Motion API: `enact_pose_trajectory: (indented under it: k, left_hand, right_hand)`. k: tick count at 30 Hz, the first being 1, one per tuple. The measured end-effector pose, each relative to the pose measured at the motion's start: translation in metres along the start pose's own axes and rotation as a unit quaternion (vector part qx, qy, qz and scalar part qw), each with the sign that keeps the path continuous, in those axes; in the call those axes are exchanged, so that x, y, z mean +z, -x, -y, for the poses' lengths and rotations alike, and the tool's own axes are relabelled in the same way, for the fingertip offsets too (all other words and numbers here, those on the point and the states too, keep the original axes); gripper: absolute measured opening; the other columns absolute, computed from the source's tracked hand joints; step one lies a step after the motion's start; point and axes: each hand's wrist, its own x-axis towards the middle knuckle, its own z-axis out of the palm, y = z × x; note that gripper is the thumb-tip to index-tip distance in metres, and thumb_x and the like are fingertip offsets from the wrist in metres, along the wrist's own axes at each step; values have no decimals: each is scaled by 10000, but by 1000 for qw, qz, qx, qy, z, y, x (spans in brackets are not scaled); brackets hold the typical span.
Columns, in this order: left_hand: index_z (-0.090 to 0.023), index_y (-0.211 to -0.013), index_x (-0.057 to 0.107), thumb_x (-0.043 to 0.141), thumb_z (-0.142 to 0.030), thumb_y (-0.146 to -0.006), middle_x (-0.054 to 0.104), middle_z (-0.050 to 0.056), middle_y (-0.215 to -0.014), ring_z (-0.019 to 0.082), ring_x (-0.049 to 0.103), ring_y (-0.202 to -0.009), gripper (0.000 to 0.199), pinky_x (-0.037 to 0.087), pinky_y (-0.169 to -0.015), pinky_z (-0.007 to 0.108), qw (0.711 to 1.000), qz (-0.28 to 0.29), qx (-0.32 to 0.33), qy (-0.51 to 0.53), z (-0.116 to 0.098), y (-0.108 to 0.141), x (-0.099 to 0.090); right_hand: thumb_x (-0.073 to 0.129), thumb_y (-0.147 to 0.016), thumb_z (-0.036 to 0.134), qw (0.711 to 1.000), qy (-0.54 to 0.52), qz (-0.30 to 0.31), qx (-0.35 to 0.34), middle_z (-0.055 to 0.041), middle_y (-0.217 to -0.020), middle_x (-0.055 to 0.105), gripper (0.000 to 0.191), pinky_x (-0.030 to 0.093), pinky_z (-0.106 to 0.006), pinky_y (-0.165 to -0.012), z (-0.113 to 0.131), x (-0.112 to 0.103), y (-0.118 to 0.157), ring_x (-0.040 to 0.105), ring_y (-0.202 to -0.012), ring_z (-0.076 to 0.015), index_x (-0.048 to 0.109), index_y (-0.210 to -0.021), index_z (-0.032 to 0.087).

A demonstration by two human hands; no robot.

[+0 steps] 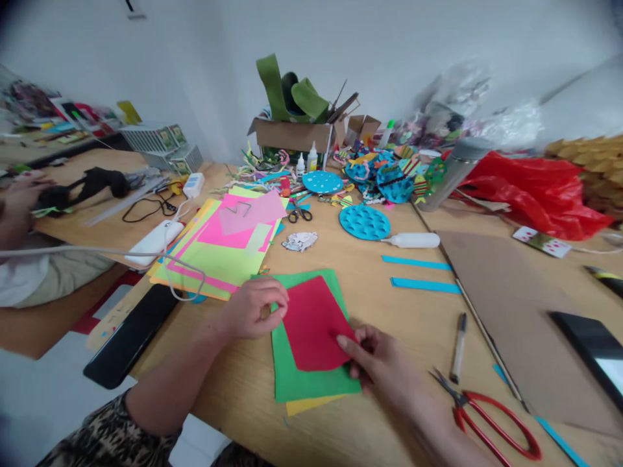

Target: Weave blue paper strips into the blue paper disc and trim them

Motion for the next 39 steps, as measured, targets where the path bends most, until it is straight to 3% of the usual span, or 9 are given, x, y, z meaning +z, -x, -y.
enact_pose_trajectory:
  k: [5, 8, 15, 18, 22, 26, 28, 32, 39]
  left_hand:
    - [-175, -764, 683, 601, -245, -781, 639, 50, -872, 169, 580, -840, 109, 440, -802, 288, 992, 126, 3, -5, -1, -1, 9]
    - [-171, -808, 700, 596, -256, -797, 631, 57, -903, 174, 575, -871, 135, 438, -821, 290, 989, 151, -1, -12, 0, 0, 10]
    - [-168, -815, 708, 599, -237, -786, 639, 49, -878, 162, 578, -858, 133, 437, -822, 274, 988, 151, 23, -18, 4, -2, 8]
    - [-163, -781, 697, 594, -243, -788, 647, 50, -852, 157, 582, -829, 130, 443, -798, 271, 987, 153, 34, -25, 5, -2, 9]
    - [-166, -770, 675, 576, -235, -799, 654, 41, -811, 146, 585, -778, 124, 455, -789, 274, 990, 136, 35, -27, 5, -2, 11]
    - [-173, -859, 670, 560, -253, -827, 653, 66, -874, 182, 579, -867, 139, 467, -817, 322, 998, 7, -5, -55, 13, -2, 7]
    - [-172, -928, 660, 544, -240, -844, 644, 87, -944, 202, 566, -929, 159, 471, -845, 354, 991, -83, -53, -87, 22, -2, 2]
    - [-172, -1103, 625, 536, -266, -868, 601, 130, -1119, 239, 531, -1076, 268, 460, -936, 414, 953, -181, -175, -166, 43, 2, -7]
    - [-254, -1286, 568, 494, -385, -891, 333, 123, -1484, 337, 226, -1396, 423, 296, -1089, 507, 914, -110, -301, -249, 58, 4, -13]
  right_hand:
    - [587, -770, 537, 932, 336, -7, -134, 0, -515, 564, 354, 294, -256, -463, 30, -18, -2, 473, -470, -132, 558, -652, 204]
    - [504, -837, 503, 891, 397, -36, -216, -20, -589, 617, 351, 308, -261, -498, 73, -23, -29, 513, -519, -143, 603, -694, 198]
    - [568, -851, 324, 845, 469, -47, -254, -54, -829, 707, 182, 370, -227, -584, 165, 37, -146, 627, -736, -160, 665, -823, 171]
    - [608, -828, 305, 851, 467, -65, -230, -97, -951, 713, 173, 410, -233, -650, 192, 66, -194, 651, -869, -201, 675, -904, 165]
    - [635, -801, 442, 871, 444, -110, -181, -195, -1107, 662, 442, 460, -289, -764, 208, 89, -240, 618, -1039, -275, 628, -1091, 108]
    - [768, -664, 425, 888, 412, -146, -139, -241, -1276, 557, 691, 437, -388, -917, 209, 98, -265, 501, -1215, -341, 544, -1228, 95]
    - [781, -659, 338, 898, 393, -151, -131, -232, -1285, 553, 632, 419, -424, -956, 209, 99, -270, 484, -1234, -353, 562, -1203, 105]
    - [649, -781, 183, 924, 333, -136, -128, -208, -1172, 630, 309, 450, -425, -937, 215, 93, -271, 557, -1163, -327, 616, -1080, 118]
    - [463, -914, 145, 976, 196, 19, -93, -78, -656, 687, 168, 564, -282, -603, 222, 100, -249, 682, -638, -171, 576, -1026, 91]
